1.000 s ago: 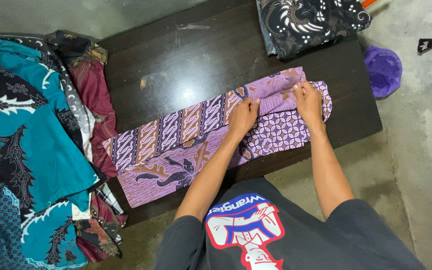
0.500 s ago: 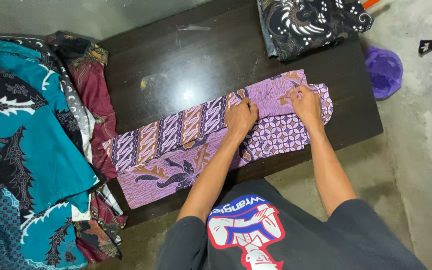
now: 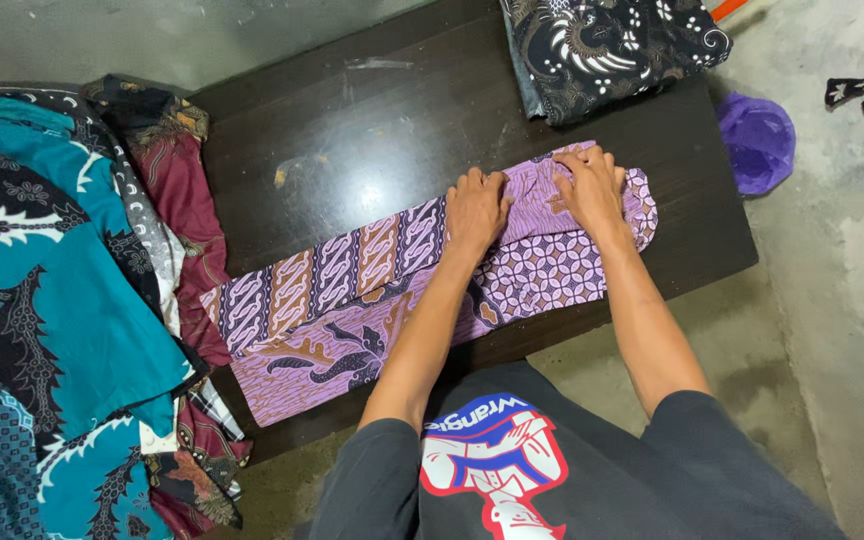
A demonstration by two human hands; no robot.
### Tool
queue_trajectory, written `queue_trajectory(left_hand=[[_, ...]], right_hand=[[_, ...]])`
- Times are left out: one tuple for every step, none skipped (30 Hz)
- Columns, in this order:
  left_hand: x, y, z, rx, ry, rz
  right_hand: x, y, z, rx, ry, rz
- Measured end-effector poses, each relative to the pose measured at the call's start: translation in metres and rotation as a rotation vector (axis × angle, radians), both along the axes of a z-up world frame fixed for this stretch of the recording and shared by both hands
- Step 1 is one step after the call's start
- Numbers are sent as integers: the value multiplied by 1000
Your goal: The person folds a purple patterned shirt on a dark table, smoothing and aligning the fabric before stacking it. They then fold a teal patterned shirt using the same method and place it on top of the first folded shirt.
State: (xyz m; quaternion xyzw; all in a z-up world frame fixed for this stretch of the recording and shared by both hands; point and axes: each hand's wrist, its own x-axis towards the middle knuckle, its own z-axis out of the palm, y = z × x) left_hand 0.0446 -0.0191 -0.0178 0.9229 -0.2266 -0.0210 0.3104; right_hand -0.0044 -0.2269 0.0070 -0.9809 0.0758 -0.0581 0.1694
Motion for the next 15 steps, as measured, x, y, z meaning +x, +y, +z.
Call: queue_trajectory(left_hand=[[1, 0, -5, -7, 3, 3], [3, 0, -9, -5, 10, 3], [6, 0, -12, -1, 17, 5], [7, 0, -14, 2, 25, 6], [9, 0, -16, 5, 8, 15], [10, 0, -16, 9, -9, 23], [11, 0, -17, 14, -27, 31], [11, 1, -18, 23, -28, 36], [11, 1, -18, 32, -29, 40], [11, 2, -18, 42, -30, 44], [12, 2, -18, 33, -20, 42], [13, 4, -17, 23, -10, 40], [13, 4, -17, 14, 3, 38], [13, 4, -16, -1, -5, 37], [12, 6, -16, -14, -10, 34]], right_hand=[[-1, -3, -2, 1, -17, 6], [-2, -7, -4, 18, -12, 18], [-3, -12, -5, 36, -7, 32], [-4, -16, -6, 53, -2, 46], [-3, -20, -9, 54, 4, 45], [-2, -24, -12, 55, 9, 44], [-1, -27, -15, 58, 14, 44], [0, -32, -17, 80, 34, 18], [0, -36, -17, 103, 55, -8], [0, -37, -17, 126, 76, -34], [2, -37, -15, 156, 109, -56], [4, -37, -10, 186, 142, -77], [5, -36, -3, 216, 178, -99], [6, -34, 4, 189, 142, -14], [7, -31, 11, 164, 108, 71]])
